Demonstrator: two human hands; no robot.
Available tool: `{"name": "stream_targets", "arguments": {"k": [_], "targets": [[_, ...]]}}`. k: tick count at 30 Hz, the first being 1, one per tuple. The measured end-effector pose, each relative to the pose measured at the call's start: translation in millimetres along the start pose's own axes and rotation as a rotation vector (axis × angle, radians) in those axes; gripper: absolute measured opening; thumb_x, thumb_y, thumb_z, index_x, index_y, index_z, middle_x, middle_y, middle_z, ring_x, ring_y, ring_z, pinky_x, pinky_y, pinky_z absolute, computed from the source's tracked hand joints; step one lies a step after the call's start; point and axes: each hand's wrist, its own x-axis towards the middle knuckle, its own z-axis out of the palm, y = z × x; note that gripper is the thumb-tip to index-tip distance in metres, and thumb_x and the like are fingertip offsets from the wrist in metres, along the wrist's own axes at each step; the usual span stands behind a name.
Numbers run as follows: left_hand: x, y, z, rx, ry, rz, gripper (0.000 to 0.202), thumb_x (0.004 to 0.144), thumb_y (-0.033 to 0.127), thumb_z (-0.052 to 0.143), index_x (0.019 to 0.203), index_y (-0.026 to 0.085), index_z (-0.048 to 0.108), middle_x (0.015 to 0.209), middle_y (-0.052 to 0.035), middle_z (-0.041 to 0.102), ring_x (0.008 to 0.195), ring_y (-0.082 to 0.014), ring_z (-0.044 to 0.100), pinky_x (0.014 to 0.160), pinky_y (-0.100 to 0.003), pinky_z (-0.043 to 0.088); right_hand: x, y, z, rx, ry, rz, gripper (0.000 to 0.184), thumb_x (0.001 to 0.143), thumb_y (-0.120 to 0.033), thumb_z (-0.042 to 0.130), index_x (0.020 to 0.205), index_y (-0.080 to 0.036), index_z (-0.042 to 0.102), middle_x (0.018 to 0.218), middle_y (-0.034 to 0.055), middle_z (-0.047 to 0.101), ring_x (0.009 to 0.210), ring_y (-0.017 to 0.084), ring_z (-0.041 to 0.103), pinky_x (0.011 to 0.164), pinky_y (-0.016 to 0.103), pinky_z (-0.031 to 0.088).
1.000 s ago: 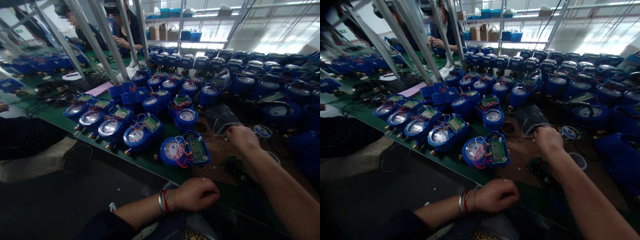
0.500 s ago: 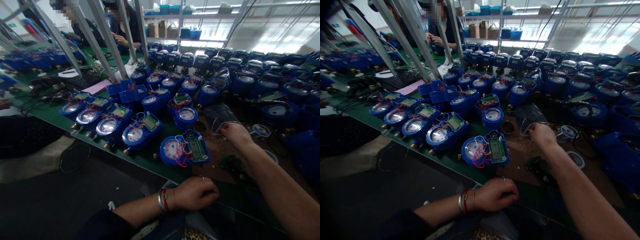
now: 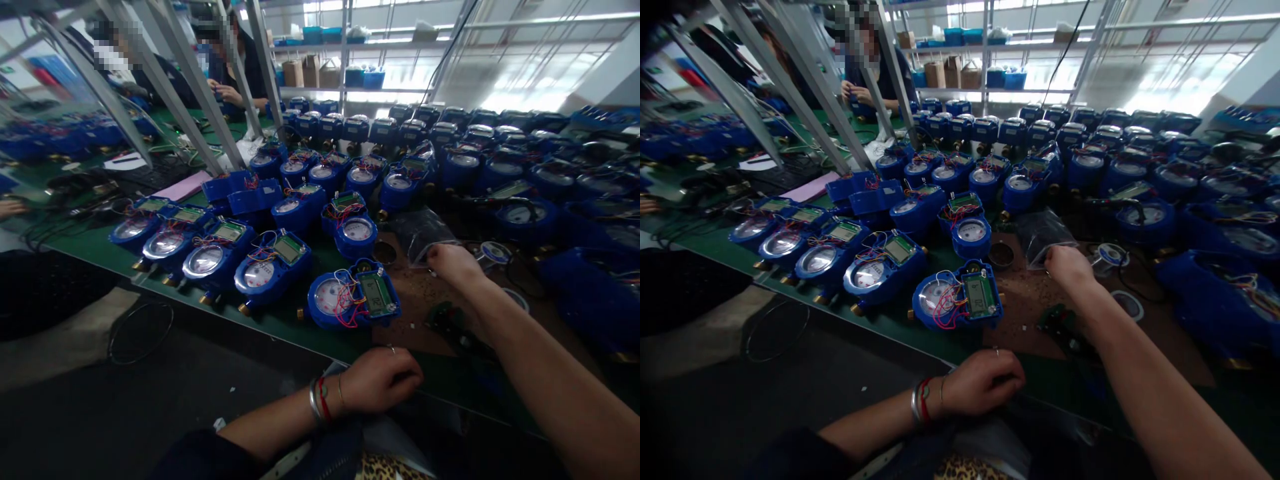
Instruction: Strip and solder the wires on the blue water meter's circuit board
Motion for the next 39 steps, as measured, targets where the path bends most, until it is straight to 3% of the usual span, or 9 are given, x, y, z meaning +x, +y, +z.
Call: {"name": "stream_targets", "arguments": {"k": [10,15,18,20,23,26,29,33,39], "targets": [[-0.3,6.0,2.7,0.022,0.027,-0.057,0.018,0.092,0.025,0.045,0.096,0.015,0.059,0.090,-0.0056,0.064,0.084,-0.0136,0.058,0.076,-0.022,0.044,-32.3,3.4,-24.4,0.163,0.094,0.042,0.018,0.081,-0.027,0.054,0.079,-0.015,0.068,0.078,0.0095,0.066,0.080,0.024,0.062,0.068,0.029,0.040],[3.5,7.0,4.9,0.023,0.022,-0.091,0.017,0.091,0.023,0.046,0.095,0.015,0.060,0.090,-0.0059,0.064,0.083,-0.0138,0.058,0.075,-0.023,0.044,-88.4,-7.2,-36.8,0.398,0.130,-0.006,0.015,0.085,-0.030,0.054,0.093,-0.022,0.063,0.084,-0.0007,0.066,0.078,0.015,0.062,0.067,0.023,0.042],[5.0,12.6,5.1,0.013,0.048,-0.092,0.016,0.089,0.021,0.046,0.091,0.014,0.060,0.087,-0.0060,0.063,0.080,-0.0138,0.057,0.073,-0.023,0.045,-127.8,-18.5,-37.8,0.726,0.018,-0.154,0.018,0.087,-0.033,0.054,0.097,-0.022,0.064,0.087,-0.0008,0.067,0.079,0.016,0.062,0.070,0.025,0.045],[3.9,24.9,-0.8,-0.017,0.067,-0.096,0.015,0.089,0.021,0.047,0.090,0.013,0.059,0.086,-0.0062,0.063,0.079,-0.0137,0.057,0.073,-0.023,0.046,-150.2,-24.2,-37.9,0.877,-0.065,-0.233,0.021,0.089,-0.035,0.054,0.098,-0.021,0.066,0.092,0.0008,0.067,0.083,0.017,0.062,0.073,0.027,0.046],[-1.0,55.2,-21.2,-0.046,0.068,0.012,0.014,0.087,0.022,0.051,0.094,0.013,0.058,0.090,-0.0076,0.063,0.082,-0.0142,0.058,0.075,-0.024,0.048,-174.9,-29.0,-42.9,0.976,-0.021,-0.257,0.021,0.090,-0.036,0.054,0.102,-0.022,0.065,0.099,0.0013,0.066,0.090,0.018,0.061,0.078,0.027,0.047],[-8.7,84.8,-44.9,0.044,0.218,0.109,0.012,0.087,0.017,0.052,0.098,0.014,0.056,0.096,-0.0086,0.062,0.089,-0.0147,0.059,0.080,-0.025,0.050,-189.8,-36.7,-59.5,0.958,0.036,-0.285,0.020,0.091,-0.032,0.054,0.108,-0.023,0.060,0.095,0.0002,0.065,0.088,0.016,0.061,0.078,0.026,0.047],[-18.8,101.0,-58.3,0.260,0.461,0.040,0.019,0.087,0.009,0.052,0.104,0.017,0.054,0.103,-0.0074,0.061,0.097,-0.0142,0.057,0.086,-0.026,0.049,-197.0,-55.9,-84.2,0.914,0.017,-0.435,0.022,0.093,-0.027,0.053,0.115,-0.026,0.053,0.088,-0.0031,0.063,0.081,0.013,0.061,0.073,0.023,0.046],[-34.7,106.5,-63.9,0.479,0.622,-0.065,0.025,0.085,0.008,0.055,0.108,0.018,0.051,0.108,-0.0066,0.059,0.102,-0.0146,0.056,0.091,-0.028,0.047,-198.5,-94.8,-110.5,0.894,0.053,-0.708,0.031,0.094,-0.019,0.051,0.122,-0.030,0.044,0.090,-0.0052,0.062,0.081,0.011,0.060,0.074,0.021,0.045],[-60.1,107.4,-81.1,0.462,0.762,-0.229,0.016,0.089,0.011,0.054,0.102,0.020,0.053,0.097,-0.0006,0.063,0.089,-0.0107,0.060,0.080,-0.023,0.048,-181.6,-138.7,-129.6,0.853,0.033,-0.945,0.031,0.093,-0.016,0.049,0.123,-0.023,0.046,0.096,-0.0002,0.065,0.087,0.015,0.062,0.075,0.025,0.048]]}}
